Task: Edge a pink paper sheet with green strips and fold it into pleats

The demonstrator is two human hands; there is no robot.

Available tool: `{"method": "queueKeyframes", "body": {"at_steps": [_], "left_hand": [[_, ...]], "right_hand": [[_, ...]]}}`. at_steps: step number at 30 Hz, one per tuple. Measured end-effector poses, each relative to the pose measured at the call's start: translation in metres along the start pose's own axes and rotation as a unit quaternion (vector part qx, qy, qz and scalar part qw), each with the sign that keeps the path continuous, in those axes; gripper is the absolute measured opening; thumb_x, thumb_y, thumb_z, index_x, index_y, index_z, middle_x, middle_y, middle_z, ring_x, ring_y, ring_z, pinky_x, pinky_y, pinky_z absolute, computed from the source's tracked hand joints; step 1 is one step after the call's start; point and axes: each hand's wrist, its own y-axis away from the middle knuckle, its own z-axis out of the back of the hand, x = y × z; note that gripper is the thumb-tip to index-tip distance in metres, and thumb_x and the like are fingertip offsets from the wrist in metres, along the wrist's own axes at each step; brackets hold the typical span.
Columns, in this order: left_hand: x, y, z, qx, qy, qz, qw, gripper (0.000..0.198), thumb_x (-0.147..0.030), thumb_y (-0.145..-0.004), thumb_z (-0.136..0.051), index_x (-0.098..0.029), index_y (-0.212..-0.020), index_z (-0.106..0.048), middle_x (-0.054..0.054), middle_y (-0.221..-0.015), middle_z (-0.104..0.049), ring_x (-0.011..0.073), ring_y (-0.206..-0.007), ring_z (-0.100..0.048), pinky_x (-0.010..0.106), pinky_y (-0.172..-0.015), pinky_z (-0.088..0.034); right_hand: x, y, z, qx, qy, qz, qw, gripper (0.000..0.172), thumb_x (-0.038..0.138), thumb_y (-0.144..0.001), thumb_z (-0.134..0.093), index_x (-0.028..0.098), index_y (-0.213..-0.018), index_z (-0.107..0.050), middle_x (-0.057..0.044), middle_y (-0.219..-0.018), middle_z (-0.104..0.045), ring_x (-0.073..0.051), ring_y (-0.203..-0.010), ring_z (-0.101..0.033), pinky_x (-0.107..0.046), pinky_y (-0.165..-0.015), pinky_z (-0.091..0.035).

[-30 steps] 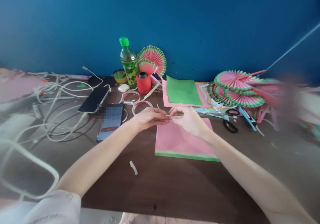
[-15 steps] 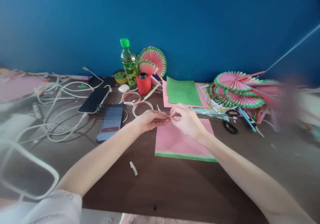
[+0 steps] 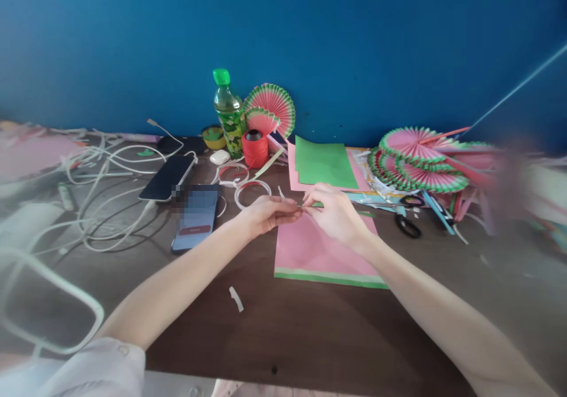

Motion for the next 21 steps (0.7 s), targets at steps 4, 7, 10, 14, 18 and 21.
{"method": "queueKeyframes", "body": {"at_steps": [4, 7, 10, 14, 18, 21], "left_hand": [[0.0, 0.0, 0.001, 0.016, -0.029, -0.022, 0.999, 0.011, 0.004, -0.069, -0.059, -0.007, -0.071, -0.057, 0.008, -0.065, -0.067, 0.0127, -0.059, -0.065, 0.022, -0.063, -0.054], [0.001, 0.001, 0.001, 0.03, -0.064, -0.052, 0.996, 0.015, 0.001, -0.066, -0.064, -0.008, -0.073, -0.054, 0.006, -0.065, -0.067, 0.0131, -0.061, -0.065, 0.025, -0.065, -0.053], [0.002, 0.003, 0.001, 0.039, -0.099, -0.086, 0.991, 0.024, -0.001, -0.06, -0.07, -0.01, -0.073, -0.052, 0.003, -0.064, -0.066, 0.0114, -0.06, -0.064, 0.027, -0.067, -0.052], [0.002, 0.004, 0.002, 0.059, -0.147, -0.104, 0.982, 0.025, -0.004, -0.059, -0.069, -0.011, -0.073, -0.051, 0.001, -0.062, -0.064, 0.0099, -0.059, -0.062, 0.027, -0.066, -0.05], [-0.002, 0.006, 0.001, 0.059, -0.192, -0.111, 0.973, 0.02, -0.005, -0.061, -0.065, -0.012, -0.073, -0.051, 0.0, -0.061, -0.063, 0.0094, -0.057, -0.06, 0.025, -0.062, -0.047], [-0.005, 0.007, 0.001, 0.056, -0.229, -0.115, 0.965, 0.019, -0.006, -0.06, -0.064, -0.013, -0.073, -0.052, 0.001, -0.063, -0.063, 0.0097, -0.059, -0.058, 0.024, -0.06, -0.045]], "right_hand": [[-0.001, -0.001, 0.002, 0.0, -0.002, -0.025, 1.0, 0.018, 0.008, -0.073, -0.057, 0.019, -0.06, -0.051, -0.003, -0.077, -0.057, -0.017, -0.076, -0.053, -0.032, -0.071, -0.041], [-0.001, -0.002, 0.003, 0.008, -0.005, -0.042, 0.999, 0.014, 0.012, -0.071, -0.061, 0.019, -0.064, -0.052, -0.003, -0.078, -0.057, -0.017, -0.077, -0.054, -0.033, -0.072, -0.042], [0.001, -0.003, 0.005, 0.022, -0.012, -0.058, 0.998, 0.007, 0.016, -0.072, -0.062, 0.02, -0.071, -0.055, -0.002, -0.08, -0.058, -0.018, -0.079, -0.055, -0.033, -0.072, -0.042], [0.0, -0.005, 0.014, 0.066, -0.035, -0.073, 0.995, 0.01, 0.021, -0.071, -0.063, 0.021, -0.081, -0.061, -0.003, -0.09, -0.062, -0.02, -0.088, -0.057, -0.037, -0.079, -0.042], [-0.006, -0.006, 0.026, 0.115, -0.076, -0.084, 0.987, 0.03, 0.023, -0.071, -0.063, 0.024, -0.1, -0.061, -0.004, -0.114, -0.059, -0.021, -0.102, -0.056, -0.037, -0.088, -0.041], [-0.01, -0.007, 0.031, 0.161, -0.07, -0.065, 0.982, 0.023, 0.027, -0.075, -0.058, 0.024, -0.098, -0.063, -0.003, -0.108, -0.063, -0.02, -0.101, -0.057, -0.036, -0.087, -0.041]]}}
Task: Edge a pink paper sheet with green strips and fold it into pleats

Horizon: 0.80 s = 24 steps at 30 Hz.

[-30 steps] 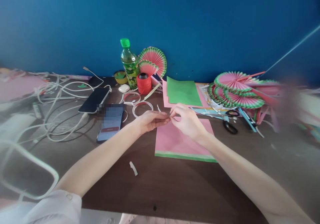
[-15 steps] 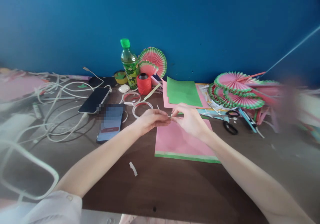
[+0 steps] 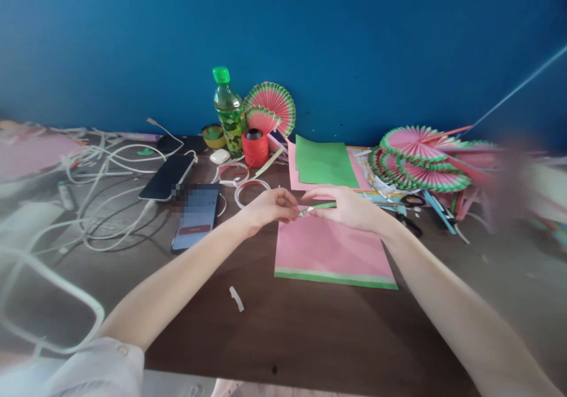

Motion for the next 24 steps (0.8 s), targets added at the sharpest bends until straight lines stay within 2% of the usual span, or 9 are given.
{"method": "queueKeyframes", "body": {"at_steps": [3, 9, 12, 16, 20, 24], "left_hand": [[-0.0011, 0.0005, 0.0002, 0.005, -0.024, -0.001, 1.0, 0.018, -0.005, -0.059, -0.061, -0.013, -0.073, -0.053, 0.001, -0.064, -0.063, 0.0098, -0.061, -0.057, 0.024, -0.062, -0.044], [-0.0017, 0.0011, -0.0019, 0.02, -0.051, 0.005, 0.998, 0.015, -0.005, -0.061, -0.055, -0.014, -0.073, -0.053, 0.0, -0.066, -0.061, 0.0101, -0.062, -0.057, 0.025, -0.064, -0.043], [0.0001, 0.0007, -0.0028, 0.025, -0.076, -0.004, 0.997, 0.012, -0.014, -0.066, -0.057, -0.014, -0.077, -0.054, 0.0, -0.067, -0.06, 0.0106, -0.064, -0.056, 0.025, -0.064, -0.042], [0.0043, -0.0002, -0.0012, 0.042, -0.135, -0.038, 0.989, 0.017, -0.025, -0.067, -0.062, -0.013, -0.079, -0.057, 0.0, -0.067, -0.06, 0.01, -0.063, -0.054, 0.024, -0.063, -0.041], [0.0073, -0.0005, 0.0023, 0.066, -0.215, -0.082, 0.971, 0.017, -0.03, -0.073, -0.056, -0.014, -0.073, -0.06, 0.001, -0.067, -0.062, 0.0117, -0.065, -0.056, 0.024, -0.066, -0.041], [0.0071, -0.0005, 0.004, 0.075, -0.286, -0.086, 0.951, 0.02, -0.031, -0.076, -0.052, -0.013, -0.072, -0.061, 0.003, -0.068, -0.065, 0.0137, -0.067, -0.059, 0.025, -0.068, -0.042]], "right_hand": [[-0.0025, -0.0013, 0.0001, 0.044, 0.009, -0.001, 0.999, 0.015, 0.024, -0.077, -0.055, 0.022, -0.087, -0.065, -0.002, -0.094, -0.068, -0.019, -0.091, -0.06, -0.032, -0.08, -0.044], [-0.0063, -0.0047, -0.0037, 0.064, 0.013, -0.021, 0.998, 0.013, 0.02, -0.074, -0.053, 0.019, -0.079, -0.065, -0.001, -0.08, -0.067, -0.016, -0.074, -0.06, -0.028, -0.068, -0.043], [-0.0068, -0.0053, -0.0048, 0.063, 0.006, -0.033, 0.997, 0.013, 0.021, -0.074, -0.052, 0.018, -0.077, -0.065, -0.002, -0.078, -0.067, -0.016, -0.072, -0.059, -0.027, -0.066, -0.042], [-0.0062, -0.0051, -0.0062, 0.07, -0.014, -0.045, 0.996, 0.015, 0.025, -0.075, -0.052, 0.017, -0.078, -0.064, -0.003, -0.079, -0.067, -0.017, -0.075, -0.059, -0.028, -0.068, -0.042], [-0.0062, -0.005, -0.007, 0.089, -0.032, -0.044, 0.995, 0.017, 0.026, -0.075, -0.052, 0.016, -0.079, -0.064, -0.003, -0.081, -0.067, -0.016, -0.076, -0.059, -0.028, -0.07, -0.042], [-0.0071, -0.0053, -0.007, 0.116, -0.012, -0.061, 0.991, 0.017, 0.026, -0.073, -0.052, 0.017, -0.08, -0.065, -0.003, -0.08, -0.066, -0.017, -0.075, -0.058, -0.028, -0.068, -0.042]]}}
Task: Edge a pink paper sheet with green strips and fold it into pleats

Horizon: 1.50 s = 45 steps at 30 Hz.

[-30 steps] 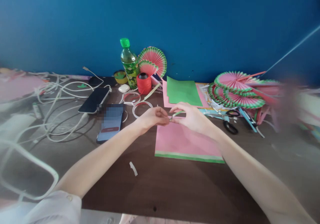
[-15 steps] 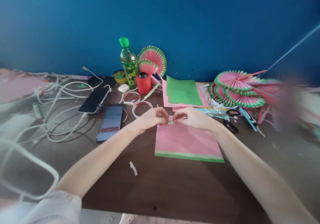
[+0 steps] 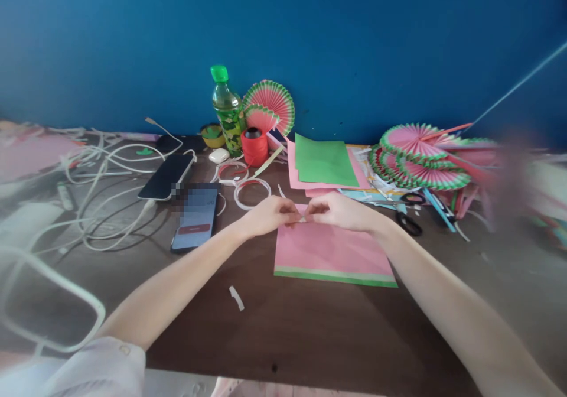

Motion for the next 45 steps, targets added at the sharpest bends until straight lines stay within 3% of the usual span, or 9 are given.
{"method": "queueKeyframes", "body": {"at_steps": [6, 11, 17, 21, 28, 32, 36, 39, 45], "left_hand": [[0.002, 0.0, 0.002, 0.029, -0.087, -0.008, 0.996, 0.022, -0.031, -0.078, -0.048, -0.014, -0.07, -0.06, 0.002, -0.068, -0.065, 0.0134, -0.064, -0.058, 0.023, -0.063, -0.04], [0.006, 0.0, 0.007, 0.05, -0.153, 0.001, 0.987, 0.018, -0.028, -0.076, -0.048, -0.015, -0.067, -0.058, 0.0, -0.064, -0.063, 0.0125, -0.06, -0.055, 0.022, -0.059, -0.036], [0.008, 0.001, 0.016, 0.101, -0.159, 0.032, 0.981, 0.019, -0.027, -0.073, -0.048, -0.015, -0.063, -0.059, 0.001, -0.062, -0.063, 0.012, -0.058, -0.055, 0.021, -0.055, -0.036], [0.003, 0.003, 0.029, 0.106, -0.139, 0.038, 0.984, 0.026, -0.031, -0.077, -0.043, -0.015, -0.067, -0.061, 0.003, -0.071, -0.066, 0.0111, -0.058, -0.056, 0.021, -0.056, -0.038], [0.001, 0.011, 0.048, -0.066, -0.262, 0.065, 0.961, 0.021, -0.039, -0.073, -0.052, -0.018, -0.075, -0.056, 0.001, -0.077, -0.064, 0.0148, -0.069, -0.057, 0.024, -0.062, -0.037], [0.016, 0.007, 0.047, -0.068, -0.325, 0.073, 0.94, 0.024, -0.03, -0.062, -0.064, -0.018, -0.078, -0.05, 0.002, -0.079, -0.059, 0.0144, -0.066, -0.052, 0.024, -0.057, -0.036], [0.023, 0.004, 0.046, -0.052, -0.33, 0.077, 0.94, 0.017, -0.019, -0.064, -0.059, -0.017, -0.078, -0.049, 0.002, -0.078, -0.058, 0.0138, -0.065, -0.051, 0.024, -0.059, -0.037], [0.016, 0.005, 0.048, -0.019, -0.275, 0.057, 0.96, 0.009, -0.019, -0.068, -0.053, -0.017, -0.076, -0.051, 0.001, -0.076, -0.06, 0.0139, -0.068, -0.054, 0.024, -0.062, -0.038], [-0.01, 0.012, 0.051, 0.022, -0.112, -0.009, 0.993, 0.025, -0.033, -0.071, -0.057, -0.017, -0.09, -0.057, 0.002, -0.09, -0.063, 0.0159, -0.083, -0.057, 0.024, -0.073, -0.039]], "right_hand": [[0.002, 0.002, 0.001, 0.056, 0.028, -0.027, 0.998, 0.019, 0.031, -0.073, -0.051, 0.017, -0.071, -0.064, -0.002, -0.071, -0.065, -0.016, -0.067, -0.057, -0.026, -0.06, -0.04], [0.0, 0.006, 0.007, 0.108, 0.027, -0.045, 0.993, 0.018, 0.026, -0.07, -0.051, 0.017, -0.074, -0.065, -0.003, -0.078, -0.067, -0.017, -0.074, -0.059, -0.026, -0.065, -0.041], [-0.003, 0.006, 0.009, 0.152, 0.034, -0.044, 0.987, 0.018, 0.027, -0.069, -0.051, 0.017, -0.076, -0.065, -0.002, -0.074, -0.065, -0.015, -0.068, -0.057, -0.024, -0.061, -0.041], [0.0, 0.007, 0.006, 0.128, 0.074, -0.053, 0.988, 0.013, 0.023, -0.068, -0.049, 0.018, -0.067, -0.061, 0.001, -0.066, -0.061, -0.012, -0.061, -0.051, -0.023, -0.055, -0.036], [0.003, 0.01, 0.003, 0.1, 0.129, -0.06, 0.985, 0.011, 0.025, -0.069, -0.051, 0.019, -0.064, -0.059, 0.0, -0.065, -0.06, -0.012, -0.057, -0.048, -0.023, -0.05, -0.03], [-0.001, 0.006, -0.006, 0.052, 0.147, -0.046, 0.987, 0.009, 0.022, -0.069, -0.05, 0.019, -0.065, -0.057, 0.001, -0.065, -0.059, -0.011, -0.057, -0.048, -0.023, -0.05, -0.028], [-0.003, 0.001, -0.015, 0.0, 0.153, -0.034, 0.988, 0.008, 0.027, -0.069, -0.056, 0.019, -0.069, -0.055, 0.002, -0.067, -0.057, -0.01, -0.057, -0.046, -0.022, -0.049, -0.026], [-0.003, 0.0, -0.016, -0.034, 0.136, -0.025, 0.99, 0.008, 0.026, -0.071, -0.056, 0.018, -0.074, -0.056, 0.0, -0.072, -0.059, -0.011, -0.06, -0.048, -0.022, -0.05, -0.029], [0.007, 0.005, -0.001, -0.149, 0.017, 0.013, 0.989, 0.012, 0.021, -0.078, -0.048, 0.018, -0.082, -0.059, -0.002, -0.082, -0.064, -0.013, -0.072, -0.057, -0.027, -0.067, -0.042]]}}
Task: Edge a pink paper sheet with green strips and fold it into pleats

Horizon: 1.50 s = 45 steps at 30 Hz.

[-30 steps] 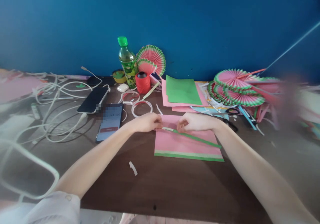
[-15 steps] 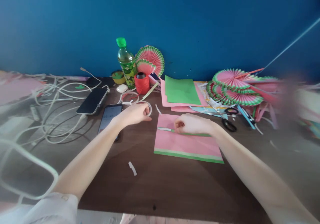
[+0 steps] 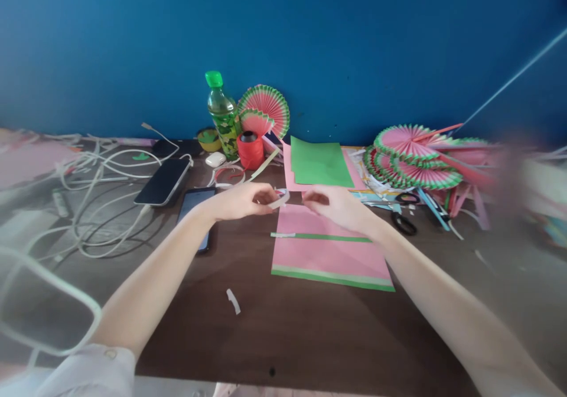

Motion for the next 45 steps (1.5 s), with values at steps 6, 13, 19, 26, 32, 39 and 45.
{"method": "queueKeyframes", "body": {"at_steps": [6, 13, 19, 26, 32, 39, 45], "left_hand": [[-0.01, -0.001, -0.01, 0.04, 0.216, -0.052, 0.974, 0.024, -0.027, -0.073, -0.059, -0.017, -0.094, -0.055, 0.005, -0.091, -0.066, 0.0162, -0.088, -0.058, 0.027, -0.079, -0.04], [-0.015, -0.002, -0.027, 0.087, 0.326, -0.085, 0.938, 0.036, -0.018, -0.071, -0.061, -0.017, -0.105, -0.048, 0.007, -0.091, -0.063, 0.0173, -0.085, -0.06, 0.033, -0.078, -0.043], [-0.02, -0.002, -0.04, 0.088, 0.399, -0.091, 0.908, 0.047, -0.009, -0.069, -0.062, -0.019, -0.112, -0.044, 0.009, -0.096, -0.062, 0.0174, -0.089, -0.061, 0.034, -0.082, -0.043], [-0.02, -0.007, -0.048, 0.011, 0.492, -0.067, 0.868, 0.051, -0.005, -0.066, -0.063, -0.018, -0.113, -0.048, 0.012, -0.107, -0.063, 0.023, -0.104, -0.057, 0.033, -0.084, -0.042], [-0.018, -0.01, -0.05, -0.03, 0.55, -0.022, 0.834, 0.055, -0.002, -0.062, -0.065, -0.017, -0.112, -0.048, 0.012, -0.113, -0.061, 0.0249, -0.105, -0.056, 0.031, -0.081, -0.042], [-0.025, -0.01, -0.053, -0.098, 0.568, -0.011, 0.817, 0.041, -0.008, -0.064, -0.064, -0.015, -0.102, -0.049, 0.009, -0.101, -0.065, 0.0189, -0.092, -0.062, 0.033, -0.084, -0.042], [-0.028, -0.009, -0.059, -0.142, 0.569, -0.014, 0.81, 0.032, -0.009, -0.066, -0.061, -0.014, -0.096, -0.052, 0.012, -0.105, -0.064, 0.0226, -0.103, -0.057, 0.034, -0.087, -0.041]], "right_hand": [[0.008, 0.004, 0.008, -0.059, -0.129, 0.017, 0.99, 0.017, 0.021, -0.073, -0.057, 0.018, -0.09, -0.055, -0.005, -0.093, -0.061, -0.015, -0.082, -0.06, -0.032, -0.077, -0.049], [0.009, 0.005, 0.009, -0.071, -0.145, 0.043, 0.986, 0.019, 0.018, -0.074, -0.057, 0.018, -0.093, -0.055, -0.005, -0.097, -0.058, -0.016, -0.088, -0.06, -0.035, -0.081, -0.049], [0.01, 0.004, 0.011, -0.074, -0.138, 0.038, 0.987, 0.021, 0.015, -0.076, -0.051, 0.02, -0.096, -0.056, -0.005, -0.1, -0.06, -0.016, -0.09, -0.06, -0.036, -0.083, -0.049], [0.015, 0.005, 0.012, -0.152, -0.087, 0.051, 0.983, 0.01, 0.02, -0.077, -0.052, 0.02, -0.086, -0.058, -0.004, -0.091, -0.058, -0.017, -0.084, -0.059, -0.033, -0.076, -0.049], [0.019, 0.007, 0.008, -0.114, -0.101, 0.087, 0.984, 0.009, 0.018, -0.078, -0.051, 0.02, -0.084, -0.058, -0.003, -0.091, -0.057, -0.015, -0.085, -0.057, -0.031, -0.076, -0.049], [0.021, 0.008, -0.003, -0.117, -0.092, 0.117, 0.982, 0.008, 0.014, -0.075, -0.054, 0.021, -0.078, -0.055, -0.002, -0.089, -0.055, -0.016, -0.086, -0.056, -0.034, -0.08, -0.049], [0.018, 0.006, -0.018, -0.174, -0.075, 0.138, 0.972, 0.009, 0.02, -0.078, -0.055, 0.023, -0.086, -0.053, -0.003, -0.089, -0.055, -0.017, -0.084, -0.057, -0.035, -0.077, -0.049]]}}
